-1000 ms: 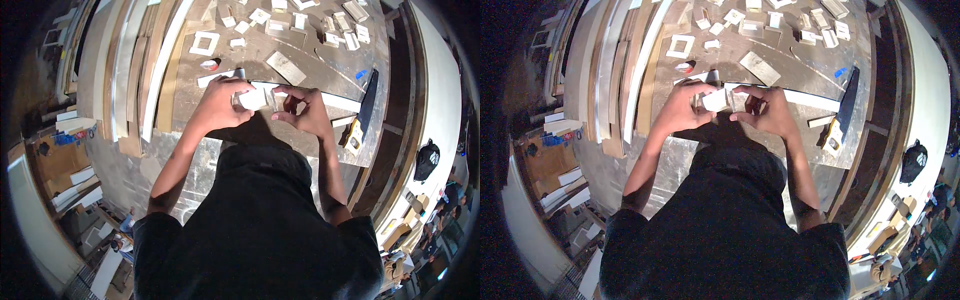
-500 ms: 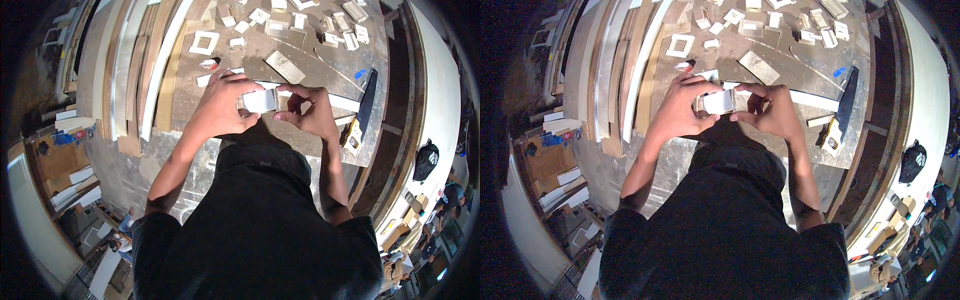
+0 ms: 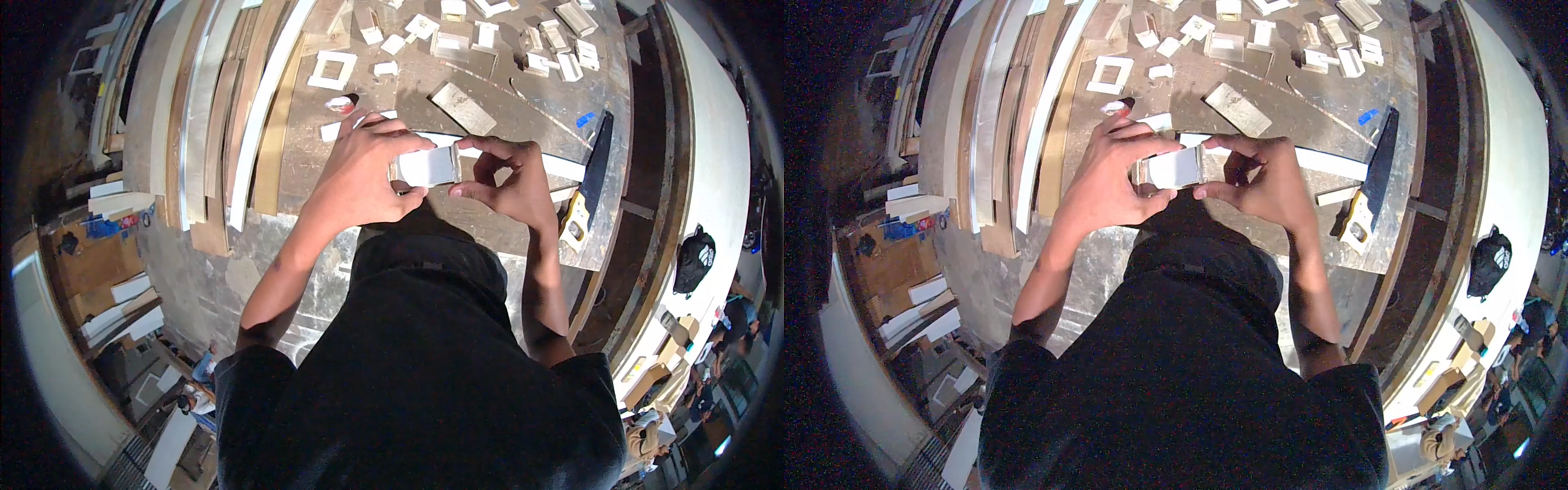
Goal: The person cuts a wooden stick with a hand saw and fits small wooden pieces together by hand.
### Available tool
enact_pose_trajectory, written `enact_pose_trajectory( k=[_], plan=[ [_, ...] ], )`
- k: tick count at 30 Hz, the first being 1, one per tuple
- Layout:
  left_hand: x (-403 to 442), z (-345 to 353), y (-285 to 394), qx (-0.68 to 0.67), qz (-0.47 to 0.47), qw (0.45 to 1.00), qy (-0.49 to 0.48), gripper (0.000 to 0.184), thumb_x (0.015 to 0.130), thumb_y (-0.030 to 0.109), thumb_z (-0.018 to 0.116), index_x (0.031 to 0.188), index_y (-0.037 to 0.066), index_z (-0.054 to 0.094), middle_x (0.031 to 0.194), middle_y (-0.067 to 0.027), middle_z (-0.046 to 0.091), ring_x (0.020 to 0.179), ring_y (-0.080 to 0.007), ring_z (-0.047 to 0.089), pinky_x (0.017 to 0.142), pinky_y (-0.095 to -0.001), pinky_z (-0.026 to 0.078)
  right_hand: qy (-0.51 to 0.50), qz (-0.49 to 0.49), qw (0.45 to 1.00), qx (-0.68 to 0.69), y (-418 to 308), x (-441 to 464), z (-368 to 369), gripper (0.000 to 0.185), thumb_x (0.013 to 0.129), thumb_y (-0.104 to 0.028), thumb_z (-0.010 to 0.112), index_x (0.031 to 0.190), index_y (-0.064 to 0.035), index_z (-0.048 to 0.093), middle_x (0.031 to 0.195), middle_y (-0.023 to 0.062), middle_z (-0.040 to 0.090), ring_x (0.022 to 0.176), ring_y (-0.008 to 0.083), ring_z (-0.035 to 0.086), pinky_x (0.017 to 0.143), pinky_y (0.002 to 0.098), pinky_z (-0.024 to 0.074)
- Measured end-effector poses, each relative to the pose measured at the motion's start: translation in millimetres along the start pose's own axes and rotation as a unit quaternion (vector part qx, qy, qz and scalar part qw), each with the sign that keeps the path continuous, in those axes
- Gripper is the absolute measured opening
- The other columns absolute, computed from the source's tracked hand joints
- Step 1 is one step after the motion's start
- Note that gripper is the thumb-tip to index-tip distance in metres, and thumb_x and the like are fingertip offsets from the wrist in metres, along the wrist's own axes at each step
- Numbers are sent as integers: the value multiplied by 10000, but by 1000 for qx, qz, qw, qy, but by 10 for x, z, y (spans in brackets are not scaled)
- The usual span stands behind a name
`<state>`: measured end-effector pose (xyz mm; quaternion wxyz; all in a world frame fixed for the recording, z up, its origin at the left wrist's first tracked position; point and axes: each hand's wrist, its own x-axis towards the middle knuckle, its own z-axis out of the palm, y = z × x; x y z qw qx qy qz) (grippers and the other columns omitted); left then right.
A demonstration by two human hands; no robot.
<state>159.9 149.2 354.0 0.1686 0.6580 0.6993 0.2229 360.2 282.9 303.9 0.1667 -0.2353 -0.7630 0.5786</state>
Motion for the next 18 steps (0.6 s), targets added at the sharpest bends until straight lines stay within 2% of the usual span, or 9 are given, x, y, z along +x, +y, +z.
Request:
enact_pose_trajectory(
  k=[1, 5, 7, 8, 13, 18],
  plan=[
    [-3, -6, 7, 3, 1, 1000, 2, 426, 602, 213, 816, 1005, 109, 729, 938, -90, 681, 1006, -315, 628, 1056, -491, 376, 0, 9, 1000, -1, -1, -3, -2, 523, 649, -211, 948, 1099, -40, 742, 605, 9, 622, 535, 61, 562, 538, 245, 448],
    [-18, -19, 46, 7, -1, 1000, 5, 425, 603, 213, 811, 1010, 111, 739, 946, -86, 687, 1020, -305, 623, 1072, -492, 365, -2, 6, 1000, -2, -10, -25, -11, 520, 649, -208, 949, 1097, -43, 743, 605, 5, 615, 539, 58, 559, 535, 250, 446],
    [-17, -56, 83, 19, -9, 1000, -23, 484, 599, 204, 834, 1062, 111, 727, 1044, -115, 692, 1069, -310, 636, 1157, -488, 312, -5, 24, 1000, 4, -16, -35, -11, 516, 654, -203, 947, 1101, -46, 743, 600, 3, 604, 538, 56, 546, 536, 251, 442],
    [-20, -56, 83, 18, -10, 1000, -23, 484, 599, 204, 834, 1062, 111, 727, 1044, -115, 692, 1069, -310, 636, 1157, -488, 312, -5, 24, 1000, 3, -19, -39, -13, 516, 654, -203, 947, 1101, -46, 743, 600, 3, 604, 538, 56, 546, 536, 251, 442],
    [-33, -45, 89, 15, -2, 1000, -12, 475, 596, 207, 831, 1052, 120, 731, 925, -92, 676, 1007, -303, 640, 1155, -491, 316, -10, 22, 1000, 18, -85, -43, -24, 554, 652, -175, 943, 1153, -61, 735, 627, -6, 608, 562, 55, 538, 561, 246, 444],
    [-35, -67, 107, 4, 2, 1000, -18, 468, 591, 205, 830, 1042, 121, 736, 881, -88, 655, 978, -302, 635, 1159, -502, 309, -27, -6, 999, 29, 8, -65, -35, 576, 653, -161, 940, 1187, -96, 736, 645, -4, 619, 579, 54, 540, 575, 244, 451]
  ],
)
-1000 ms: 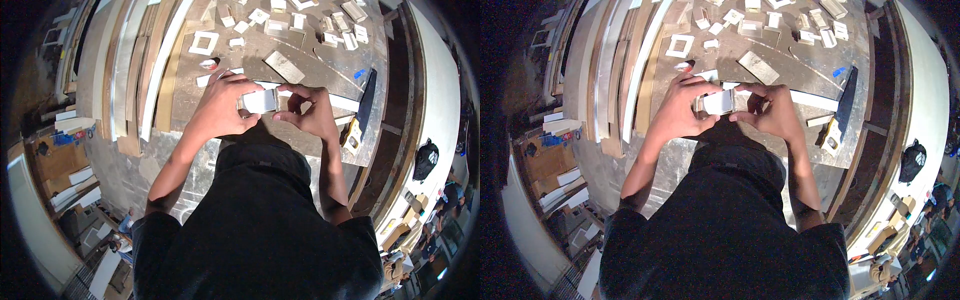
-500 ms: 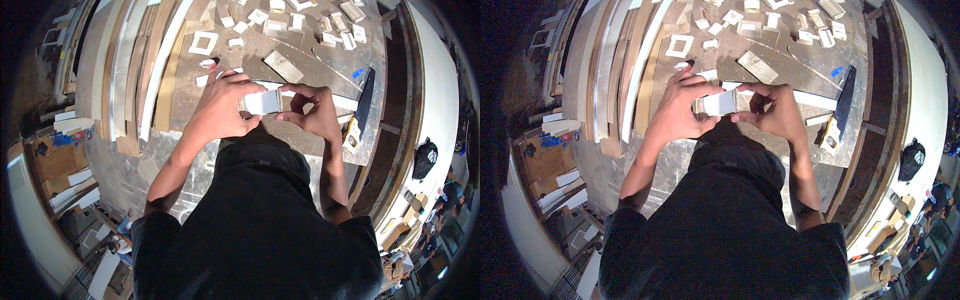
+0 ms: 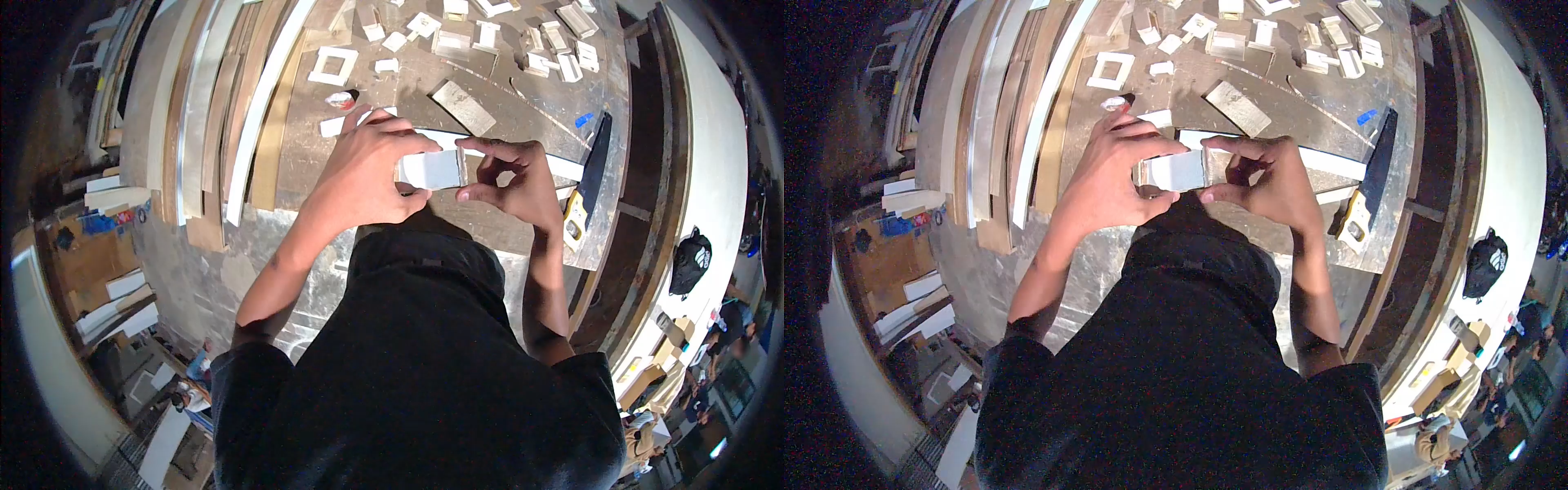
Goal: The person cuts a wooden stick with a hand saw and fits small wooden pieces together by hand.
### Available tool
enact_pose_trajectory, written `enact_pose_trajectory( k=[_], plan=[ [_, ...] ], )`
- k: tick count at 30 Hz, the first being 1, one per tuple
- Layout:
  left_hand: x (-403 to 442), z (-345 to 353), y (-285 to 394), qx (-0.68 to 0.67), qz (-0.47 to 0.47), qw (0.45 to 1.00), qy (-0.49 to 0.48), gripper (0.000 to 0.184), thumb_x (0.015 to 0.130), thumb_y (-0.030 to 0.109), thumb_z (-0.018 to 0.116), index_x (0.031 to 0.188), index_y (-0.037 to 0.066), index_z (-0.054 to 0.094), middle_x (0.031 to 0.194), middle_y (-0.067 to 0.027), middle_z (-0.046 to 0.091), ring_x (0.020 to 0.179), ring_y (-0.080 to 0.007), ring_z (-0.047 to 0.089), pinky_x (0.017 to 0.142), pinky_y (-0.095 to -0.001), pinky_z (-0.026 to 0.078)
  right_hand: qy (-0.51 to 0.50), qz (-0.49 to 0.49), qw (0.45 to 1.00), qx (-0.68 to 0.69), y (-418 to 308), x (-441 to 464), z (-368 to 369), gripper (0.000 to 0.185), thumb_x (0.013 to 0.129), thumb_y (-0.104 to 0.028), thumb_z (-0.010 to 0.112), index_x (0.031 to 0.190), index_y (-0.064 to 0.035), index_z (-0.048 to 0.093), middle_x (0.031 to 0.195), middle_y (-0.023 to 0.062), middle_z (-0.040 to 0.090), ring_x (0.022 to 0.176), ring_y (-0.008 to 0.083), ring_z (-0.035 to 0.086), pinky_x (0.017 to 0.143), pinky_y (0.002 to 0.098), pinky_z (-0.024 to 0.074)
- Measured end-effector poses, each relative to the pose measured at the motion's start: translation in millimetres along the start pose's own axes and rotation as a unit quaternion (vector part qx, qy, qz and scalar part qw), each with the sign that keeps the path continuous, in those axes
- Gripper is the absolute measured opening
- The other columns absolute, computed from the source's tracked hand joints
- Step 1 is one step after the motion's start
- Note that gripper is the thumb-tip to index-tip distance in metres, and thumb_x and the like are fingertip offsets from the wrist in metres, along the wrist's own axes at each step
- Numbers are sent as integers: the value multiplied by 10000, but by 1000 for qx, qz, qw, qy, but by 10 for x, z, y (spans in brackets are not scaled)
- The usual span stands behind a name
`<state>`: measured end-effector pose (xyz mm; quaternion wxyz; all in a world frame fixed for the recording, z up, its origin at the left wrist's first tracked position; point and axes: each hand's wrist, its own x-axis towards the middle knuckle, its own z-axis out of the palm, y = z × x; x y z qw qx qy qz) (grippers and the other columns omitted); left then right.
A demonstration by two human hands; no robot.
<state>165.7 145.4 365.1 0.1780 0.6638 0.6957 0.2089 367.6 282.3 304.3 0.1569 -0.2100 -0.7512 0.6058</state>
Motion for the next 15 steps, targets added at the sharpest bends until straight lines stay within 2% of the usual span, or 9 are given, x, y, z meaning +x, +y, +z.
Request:
enact_pose_trajectory(
  k=[11, 15],
  plan=[
    [17, 0, 59, -7, -8, 1000, -16, 488, 576, 215, 839, 1046, 119, 747, 922, -105, 671, 1021, -327, 617, 1159, -529, 290, -16, 21, 1000, -13, -14, -12, -65, 575, 633, -173, 950, 1171, -122, 752, 652, -3, 630, 576, 45, 534, 567, 238, 450],
    [37, -5, 33, -23, -7, 1000, -12, 481, 577, 217, 839, 1035, 108, 744, 912, -106, 680, 991, -326, 628, 1138, -528, 306, -19, 16, 999, 26, 34, -23, -52, 620, 643, -141, 942, 1223, -107, 724, 664, -7, 642, 596, 35, 559, 569, 223, 451]
  ],
)
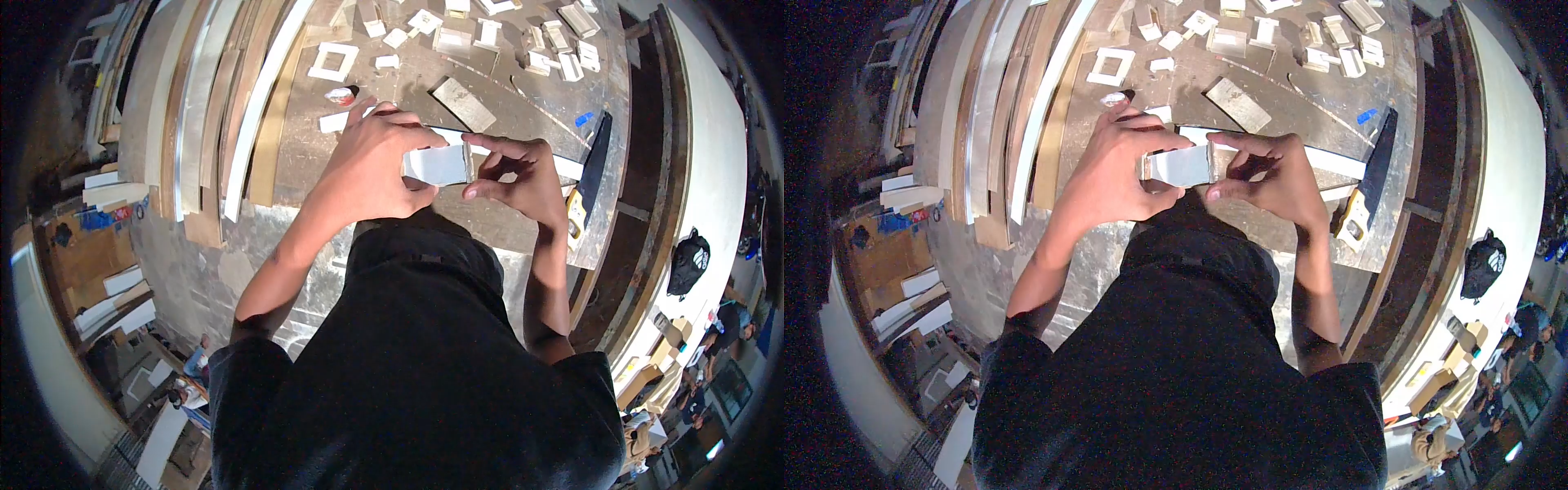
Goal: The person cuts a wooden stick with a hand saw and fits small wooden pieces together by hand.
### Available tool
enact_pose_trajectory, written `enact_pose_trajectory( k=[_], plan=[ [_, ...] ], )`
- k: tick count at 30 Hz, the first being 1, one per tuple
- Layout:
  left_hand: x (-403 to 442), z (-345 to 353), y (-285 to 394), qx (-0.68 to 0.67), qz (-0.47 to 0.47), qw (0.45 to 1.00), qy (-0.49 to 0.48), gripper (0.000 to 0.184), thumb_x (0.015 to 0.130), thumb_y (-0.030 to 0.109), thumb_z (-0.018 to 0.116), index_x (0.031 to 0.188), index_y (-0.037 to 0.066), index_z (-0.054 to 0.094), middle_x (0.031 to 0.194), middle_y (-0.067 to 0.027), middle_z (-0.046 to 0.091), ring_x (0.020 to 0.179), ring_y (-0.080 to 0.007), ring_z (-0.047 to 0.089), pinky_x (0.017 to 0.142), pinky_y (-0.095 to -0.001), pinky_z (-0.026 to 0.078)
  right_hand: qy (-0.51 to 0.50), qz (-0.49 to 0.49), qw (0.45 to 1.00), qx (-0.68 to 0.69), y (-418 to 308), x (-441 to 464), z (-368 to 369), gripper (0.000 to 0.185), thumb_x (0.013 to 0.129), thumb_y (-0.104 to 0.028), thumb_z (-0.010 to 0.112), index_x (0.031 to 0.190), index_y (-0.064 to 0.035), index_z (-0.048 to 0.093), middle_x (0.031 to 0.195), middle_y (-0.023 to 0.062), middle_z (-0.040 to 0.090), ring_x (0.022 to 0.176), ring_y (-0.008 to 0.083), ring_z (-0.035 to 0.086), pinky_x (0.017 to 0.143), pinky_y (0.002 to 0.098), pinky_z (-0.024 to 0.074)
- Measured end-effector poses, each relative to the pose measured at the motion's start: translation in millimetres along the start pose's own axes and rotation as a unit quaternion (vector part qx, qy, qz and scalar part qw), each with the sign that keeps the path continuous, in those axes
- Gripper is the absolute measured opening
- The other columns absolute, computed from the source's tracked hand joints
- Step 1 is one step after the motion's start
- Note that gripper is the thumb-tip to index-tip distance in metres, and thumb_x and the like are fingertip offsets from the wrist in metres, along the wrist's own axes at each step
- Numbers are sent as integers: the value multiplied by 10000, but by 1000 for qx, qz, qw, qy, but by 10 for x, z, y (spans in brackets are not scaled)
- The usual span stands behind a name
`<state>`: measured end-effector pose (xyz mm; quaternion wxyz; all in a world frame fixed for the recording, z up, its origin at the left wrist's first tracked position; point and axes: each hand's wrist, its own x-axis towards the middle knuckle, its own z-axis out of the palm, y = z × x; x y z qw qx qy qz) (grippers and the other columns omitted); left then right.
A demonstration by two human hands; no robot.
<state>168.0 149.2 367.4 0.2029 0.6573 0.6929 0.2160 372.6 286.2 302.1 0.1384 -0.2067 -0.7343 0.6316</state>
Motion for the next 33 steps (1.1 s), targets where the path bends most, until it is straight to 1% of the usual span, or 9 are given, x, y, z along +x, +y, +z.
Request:
enact_pose_trajectory(
  k=[8, 14, 17, 19, 20, 23, 26, 28, 33],
  plan=[
    [43, -16, 9, 7, 5, 1000, 0, 466, 577, 203, 839, 1022, 104, 742, 925, -102, 701, 964, -312, 640, 1090, -497, 341, -2, 42, 995, 95, 33, -4, 15, 627, 693, -68, 903, 1279, -60, 679, 735, -3, 697, 637, 41, 625, 572, 232, 487],
    [48, 7, -18, 3, 1, 1000, 14, 462, 571, 203, 849, 1008, 99, 743, 968, -108, 716, 979, -311, 641, 1090, -491, 337, 9, 25, 997, 72, -29, -62, 34, 613, 714, -68, 890, 1286, -55, 671, 787, 22, 718, 740, 87, 696, 671, 248, 557],
    [56, 2, -5, -7, -14, 1000, 2, 465, 570, 202, 852, 1009, 96, 743, 978, -110, 720, 986, -307, 643, 1091, -491, 336, -13, -2, 999, 35, -51, -96, 15, 583, 723, -67, 883, 1263, -10, 670, 911, 60, 744, 812, 128, 724, 741, 274, 585],
    [56, 16, -17, -14, -16, 1000, -2, 461, 573, 195, 850, 1010, 96, 743, 974, -109, 722, 993, -301, 644, 1092, -493, 336, -32, 23, 997, 68, -97, -122, 7, 541, 742, -70, 870, 1228, 47, 662, 1051, 113, 744, 828, 158, 735, 763, 296, 595],
    [51, 21, -23, -14, -16, 1000, -2, 461, 573, 195, 850, 1010, 96, 743, 974, -109, 722, 993, -301, 644, 1092, -493, 336, -32, 23, 997, 67, -98, -126, -4, 541, 742, -70, 870, 1228, 47, 662, 1051, 113, 744, 828, 158, 735, 763, 296, 595],
    [37, 35, -39, -7, -17, 1000, -5, 455, 575, 193, 846, 1008, 96, 743, 961, -106, 720, 997, -303, 642, 1094, -497, 335, -77, -1, 995, 70, -97, -137, -52, 719, 794, -2, 801, 1430, 68, 472, 900, 122, 748, 745, 172, 727, 744, 285, 565],
    [32, 35, -33, -1, 3, 1000, 16, 449, 579, 195, 839, 1006, 95, 744, 940, -103, 715, 997, -306, 640, 1097, -501, 335, -100, 18, 993, 68, -107, -133, -60, 645, 841, 9, 753, 1415, 97, 471, 917, 133, 751, 739, 162, 725, 733, 284, 564],
    [36, 14, -7, -9, -7, 1000, -4, 445, 580, 194, 834, 1004, 93, 743, 922, -102, 710, 994, -309, 639, 1101, -506, 334, -65, 23, 994, 81, -109, -126, -34, 425, 893, 13, 710, 1300, 70, 601, 915, 128, 757, 733, 161, 729, 644, 291, 553],
    [17, 29, 0, -4, -5, 1000, 7, 446, 582, 190, 831, 1009, 92, 744, 908, -101, 703, 995, -311, 638, 1102, -508, 331, -34, 19, 996, 78, -83, -135, 15, 357, 893, 7, 714, 1234, 81, 640, 901, 125, 759, 695, 160, 726, 640, 286, 559]
  ],
)
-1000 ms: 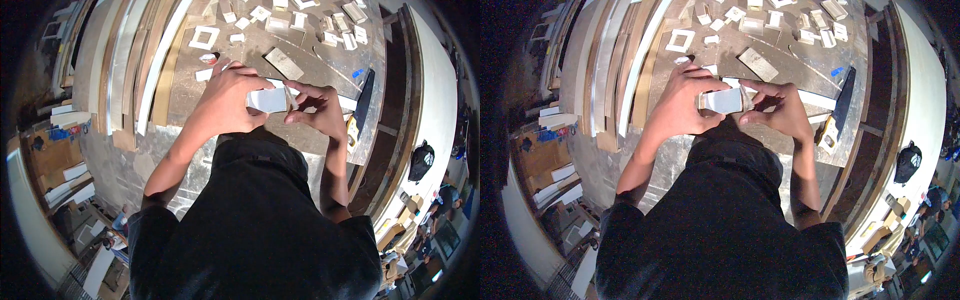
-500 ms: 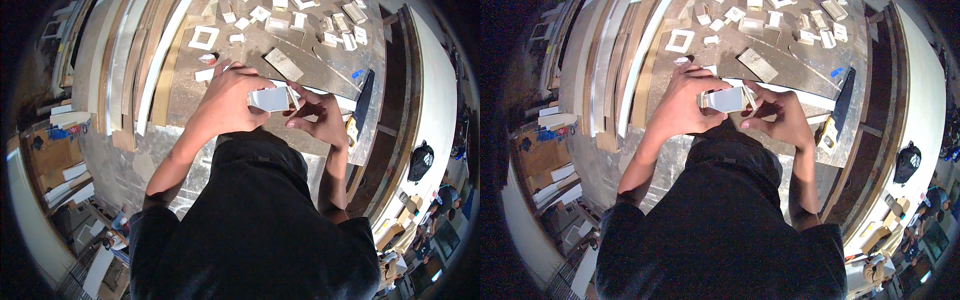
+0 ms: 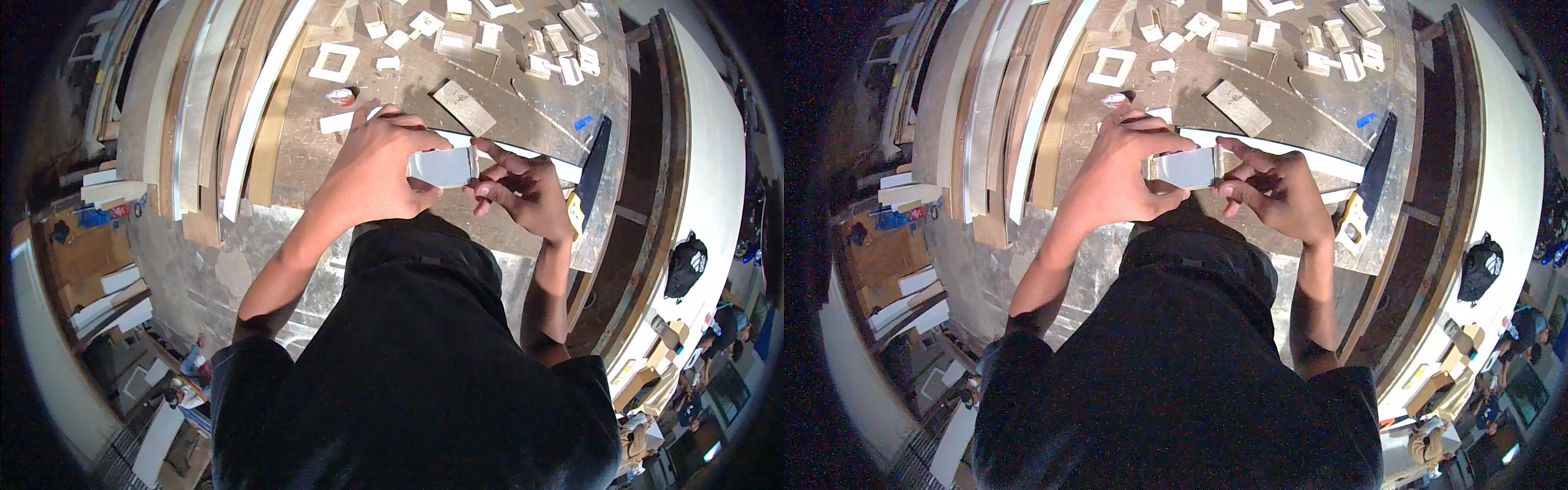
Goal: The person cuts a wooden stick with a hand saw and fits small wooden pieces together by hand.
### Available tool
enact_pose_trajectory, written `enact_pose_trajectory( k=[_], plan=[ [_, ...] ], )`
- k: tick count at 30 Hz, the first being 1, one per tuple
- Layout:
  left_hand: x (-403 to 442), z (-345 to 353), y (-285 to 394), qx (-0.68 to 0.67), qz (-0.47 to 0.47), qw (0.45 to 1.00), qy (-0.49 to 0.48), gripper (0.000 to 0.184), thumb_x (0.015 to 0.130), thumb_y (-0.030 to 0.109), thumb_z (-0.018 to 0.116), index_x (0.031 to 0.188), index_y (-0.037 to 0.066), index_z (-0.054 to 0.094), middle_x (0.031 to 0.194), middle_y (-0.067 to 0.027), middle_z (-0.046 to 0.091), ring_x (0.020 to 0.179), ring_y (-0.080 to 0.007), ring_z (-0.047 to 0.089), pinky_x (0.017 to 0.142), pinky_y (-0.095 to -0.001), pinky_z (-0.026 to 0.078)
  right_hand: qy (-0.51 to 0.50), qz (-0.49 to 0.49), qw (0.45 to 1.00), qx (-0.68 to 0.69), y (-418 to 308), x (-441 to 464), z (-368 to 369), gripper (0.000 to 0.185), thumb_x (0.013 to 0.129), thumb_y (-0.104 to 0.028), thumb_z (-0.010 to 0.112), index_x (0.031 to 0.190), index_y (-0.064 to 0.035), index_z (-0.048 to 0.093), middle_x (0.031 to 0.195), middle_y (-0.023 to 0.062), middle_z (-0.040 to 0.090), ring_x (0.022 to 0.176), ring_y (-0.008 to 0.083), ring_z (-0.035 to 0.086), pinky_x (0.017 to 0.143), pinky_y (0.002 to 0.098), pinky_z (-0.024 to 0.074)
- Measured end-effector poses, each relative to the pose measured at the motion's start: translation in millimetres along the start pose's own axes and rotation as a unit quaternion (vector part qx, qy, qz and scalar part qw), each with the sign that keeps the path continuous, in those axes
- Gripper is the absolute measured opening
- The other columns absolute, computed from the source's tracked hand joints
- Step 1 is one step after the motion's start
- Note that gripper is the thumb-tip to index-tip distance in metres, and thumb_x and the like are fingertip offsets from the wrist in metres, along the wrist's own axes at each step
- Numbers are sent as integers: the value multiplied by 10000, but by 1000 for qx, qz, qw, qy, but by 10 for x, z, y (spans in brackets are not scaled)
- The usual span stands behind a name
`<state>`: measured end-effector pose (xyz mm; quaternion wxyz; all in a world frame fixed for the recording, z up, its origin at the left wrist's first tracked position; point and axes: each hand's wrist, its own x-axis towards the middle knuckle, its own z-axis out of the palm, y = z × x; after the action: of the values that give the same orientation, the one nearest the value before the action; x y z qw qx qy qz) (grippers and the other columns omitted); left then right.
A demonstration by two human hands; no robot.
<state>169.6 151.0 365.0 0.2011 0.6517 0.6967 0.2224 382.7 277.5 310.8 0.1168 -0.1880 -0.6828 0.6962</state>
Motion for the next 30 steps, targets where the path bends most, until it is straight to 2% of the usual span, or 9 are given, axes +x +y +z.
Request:
enact_pose_trajectory(
  k=[5, 11, 14, 20, 22, 25, 30],
  plan=[
    [-26, 10, 21, -5, 3, 1000, 2, 438, 581, 182, 831, 1001, 92, 748, 888, -98, 694, 984, -308, 634, 1097, -503, 333, 17, -10, 1000, 8, 2, -18, 13, 288, 882, 15, 721, 1159, 84, 678, 900, 121, 760, 673, 150, 724, 636, 287, 565],
    [-28, 9, 31, -10, 16, 1000, 9, 429, 574, 175, 838, 986, 95, 750, 884, -91, 693, 948, -304, 627, 1075, -489, 350, 14, -4, 1000, -1, 20, -30, 8, 168, 874, 32, 721, 1027, 102, 711, 1011, 162, 753, 688, 171, 734, 643, 302, 575],
    [-36, -1, 37, -6, 14, 1000, 5, 426, 573, 174, 839, 982, 94, 750, 886, -89, 695, 946, -300, 627, 1065, -484, 355, 4, -13, 1000, 21, 26, -35, 6, 206, 872, 40, 719, 1067, 104, 700, 1018, 160, 752, 691, 180, 736, 648, 305, 579],
    [-43, 5, 37, -13, 19, 1000, 12, 415, 574, 173, 837, 973, 102, 751, 885, -85, 696, 939, -294, 629, 1059, -479, 356, 9, -12, 999, 42, -3, -50, 23, 276, 877, 50, 711, 1146, 98, 673, 919, 139, 759, 691, 175, 733, 656, 295, 576],
    [-36, -2, 49, -14, 11, 1000, 6, 406, 581, 221, 797, 962, 86, 766, 877, -102, 699, 948, -300, 656, 1094, -468, 341, 14, -8, 999, 36, -6, -54, 16, 337, 877, 49, 713, 1206, 89, 652, 890, 131, 759, 696, 170, 733, 656, 286, 573],
    [-45, 4, 50, -12, 16, 1000, 15, 395, 580, 212, 798, 953, 85, 766, 872, -102, 699, 946, -304, 653, 1092, -466, 339, 15, -10, 999, 29, 11, -58, 25, 417, 877, 50, 713, 1280, 77, 613, 863, 122, 758, 705, 164, 733, 660, 277, 570],
    [-43, 4, 55, -19, 16, 1000, 18, 389, 572, 196, 805, 943, 87, 767, 863, -97, 696, 947, -308, 647, 1088, -470, 339, 13, -18, 1000, 16, -5, -61, 21, 442, 875, 45, 717, 1303, 62, 605, 865, 126, 757, 715, 166, 734, 668, 280, 575]
  ],
)
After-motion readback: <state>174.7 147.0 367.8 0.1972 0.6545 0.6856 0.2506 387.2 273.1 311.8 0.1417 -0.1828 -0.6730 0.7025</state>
